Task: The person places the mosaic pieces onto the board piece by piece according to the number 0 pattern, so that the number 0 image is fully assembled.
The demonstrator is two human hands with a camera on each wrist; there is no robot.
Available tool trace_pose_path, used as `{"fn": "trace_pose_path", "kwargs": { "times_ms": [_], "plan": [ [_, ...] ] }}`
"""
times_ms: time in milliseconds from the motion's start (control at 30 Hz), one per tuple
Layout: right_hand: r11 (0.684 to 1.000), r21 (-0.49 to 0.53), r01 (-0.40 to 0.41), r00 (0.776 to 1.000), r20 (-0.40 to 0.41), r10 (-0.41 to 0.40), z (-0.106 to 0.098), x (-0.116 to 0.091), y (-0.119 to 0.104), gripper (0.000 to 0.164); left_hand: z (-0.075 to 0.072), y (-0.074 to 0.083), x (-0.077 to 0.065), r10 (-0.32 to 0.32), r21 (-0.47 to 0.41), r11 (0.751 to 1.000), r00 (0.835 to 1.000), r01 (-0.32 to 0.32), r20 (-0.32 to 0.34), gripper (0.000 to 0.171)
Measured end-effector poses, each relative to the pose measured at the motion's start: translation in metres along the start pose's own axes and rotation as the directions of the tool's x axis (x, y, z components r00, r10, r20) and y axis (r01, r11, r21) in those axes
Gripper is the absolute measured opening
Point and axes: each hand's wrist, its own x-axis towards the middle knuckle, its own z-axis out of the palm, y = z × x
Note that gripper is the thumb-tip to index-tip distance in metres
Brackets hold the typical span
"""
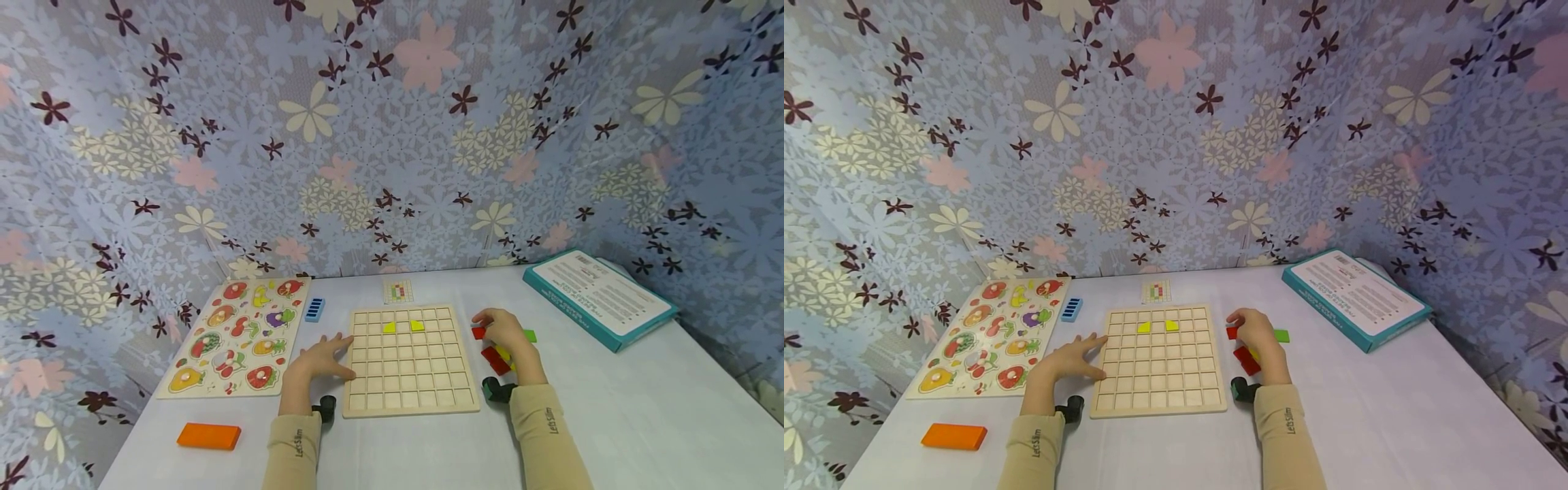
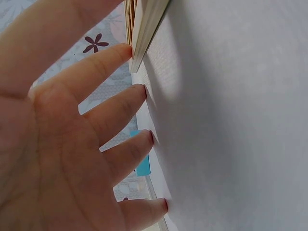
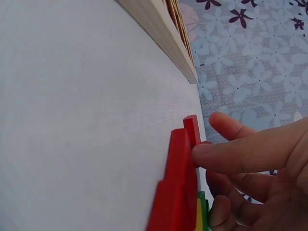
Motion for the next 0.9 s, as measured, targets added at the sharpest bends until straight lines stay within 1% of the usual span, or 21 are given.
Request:
{"fn": "trace_pose_path", "kwargs": {
  "times_ms": [467,600,733,900],
  "plan": [
    [0.999,-0.021,0.034,0.999,-0.005,-0.034,-0.0008,0.0018,0.0003,0.040,-0.0008,0.0000,0.0001,0.005,-0.017,1.000,1.000,-0.005,0.000,0.078],
    [0.999,-0.016,0.044,0.999,-0.005,-0.044,-0.0012,0.0031,0.0010,0.039,-0.0009,0.0006,0.0000,0.004,-0.016,1.000,1.000,-0.004,0.003,0.078],
    [0.999,0.005,0.046,0.999,-0.007,-0.046,-0.0021,0.0021,-0.0002,0.040,-0.0013,0.0003,-0.0010,0.005,-0.009,1.000,1.000,-0.005,0.003,0.078],
    [0.999,0.018,0.049,0.998,-0.026,-0.049,-0.0036,0.0003,-0.0047,0.038,-0.0018,0.0000,-0.0016,0.005,-0.003,1.000,1.000,-0.005,0.001,0.078]
  ]
}}
